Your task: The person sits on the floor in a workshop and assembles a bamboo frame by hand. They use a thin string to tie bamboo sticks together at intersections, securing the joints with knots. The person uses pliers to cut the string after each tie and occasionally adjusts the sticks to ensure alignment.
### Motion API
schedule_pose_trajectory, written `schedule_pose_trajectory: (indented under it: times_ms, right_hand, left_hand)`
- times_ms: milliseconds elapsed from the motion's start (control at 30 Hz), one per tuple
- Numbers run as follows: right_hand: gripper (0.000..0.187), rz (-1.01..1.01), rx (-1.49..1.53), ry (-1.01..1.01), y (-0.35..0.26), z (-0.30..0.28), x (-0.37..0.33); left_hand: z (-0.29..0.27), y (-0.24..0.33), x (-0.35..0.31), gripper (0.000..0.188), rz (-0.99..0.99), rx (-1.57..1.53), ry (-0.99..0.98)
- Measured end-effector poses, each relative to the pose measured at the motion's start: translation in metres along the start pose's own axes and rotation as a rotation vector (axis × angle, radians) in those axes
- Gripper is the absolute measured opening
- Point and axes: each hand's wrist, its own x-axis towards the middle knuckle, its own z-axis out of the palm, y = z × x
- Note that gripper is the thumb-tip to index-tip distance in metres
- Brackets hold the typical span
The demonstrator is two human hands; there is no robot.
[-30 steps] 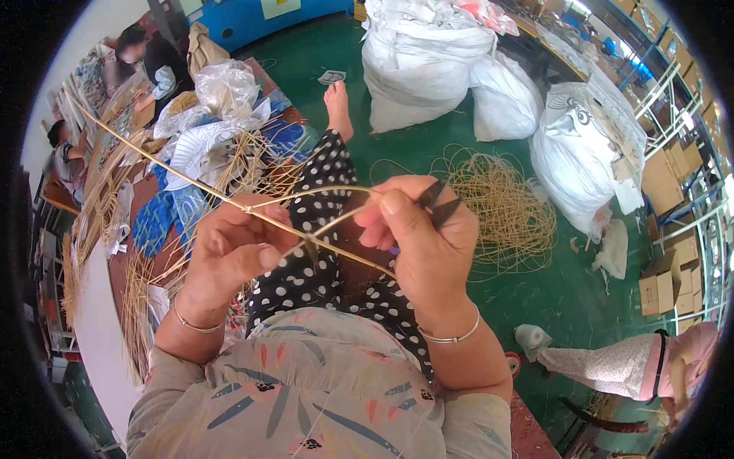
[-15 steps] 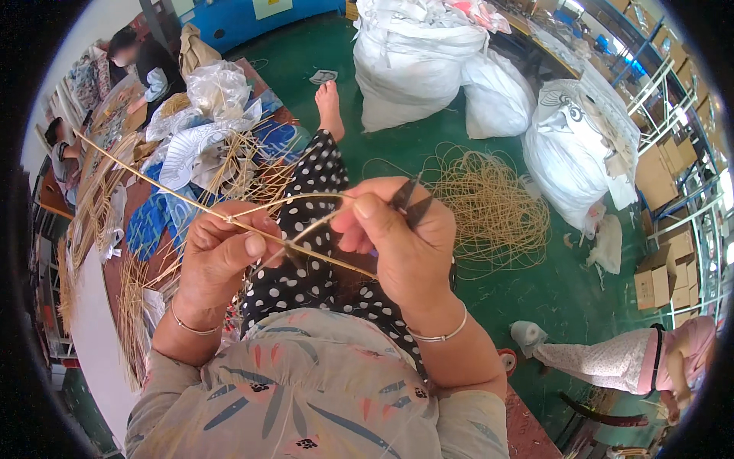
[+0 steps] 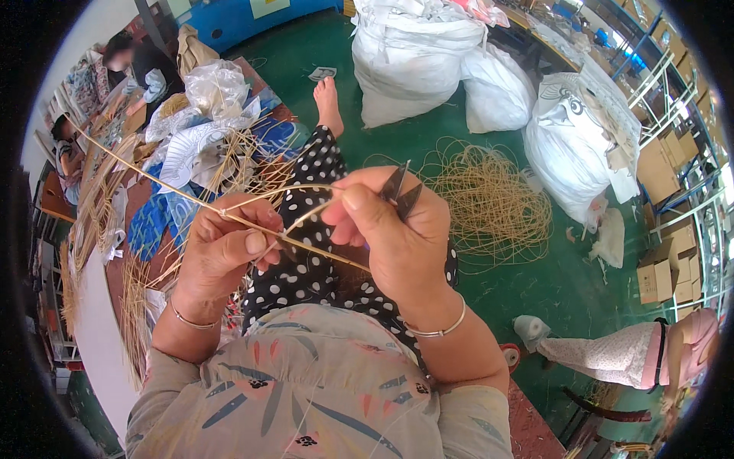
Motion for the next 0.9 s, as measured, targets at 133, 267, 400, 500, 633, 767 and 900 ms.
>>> schedule_pose_trajectory:
  times_ms: [133,267,400,500,633,767,900]
  right_hand:
    - [0.013,-0.035,-0.037,0.015,0.001,0.000,0.000]
    - [0.012,-0.103,-0.146,0.004,0.002,-0.003,0.001]
    - [0.010,-0.117,-0.256,-0.032,0.004,-0.002,-0.004]
    - [0.008,-0.173,-0.359,-0.112,0.003,0.000,-0.008]
    - [0.010,-0.284,-0.431,-0.203,0.003,0.002,-0.012]
    - [0.001,-0.295,-0.473,-0.168,0.002,0.003,-0.013]
    - [0.005,-0.433,-0.557,-0.172,0.004,0.004,-0.012]
  left_hand:
    - [0.003,-0.003,0.000,0.024,0.152,0.191,0.046]
    - [-0.007,0.006,-0.012,0.020,0.342,0.995,0.027]
    - [0.005,0.023,-0.017,0.017,0.923,1.181,0.164]
    - [0.021,0.044,0.000,0.021,0.972,1.264,0.047]
    - [0.023,0.045,0.020,0.019,0.556,1.060,-0.323]
    - [0.029,0.047,0.019,0.011,0.207,0.893,-0.385]
    - [0.035,0.042,0.012,0.007,0.214,0.840,-0.284]
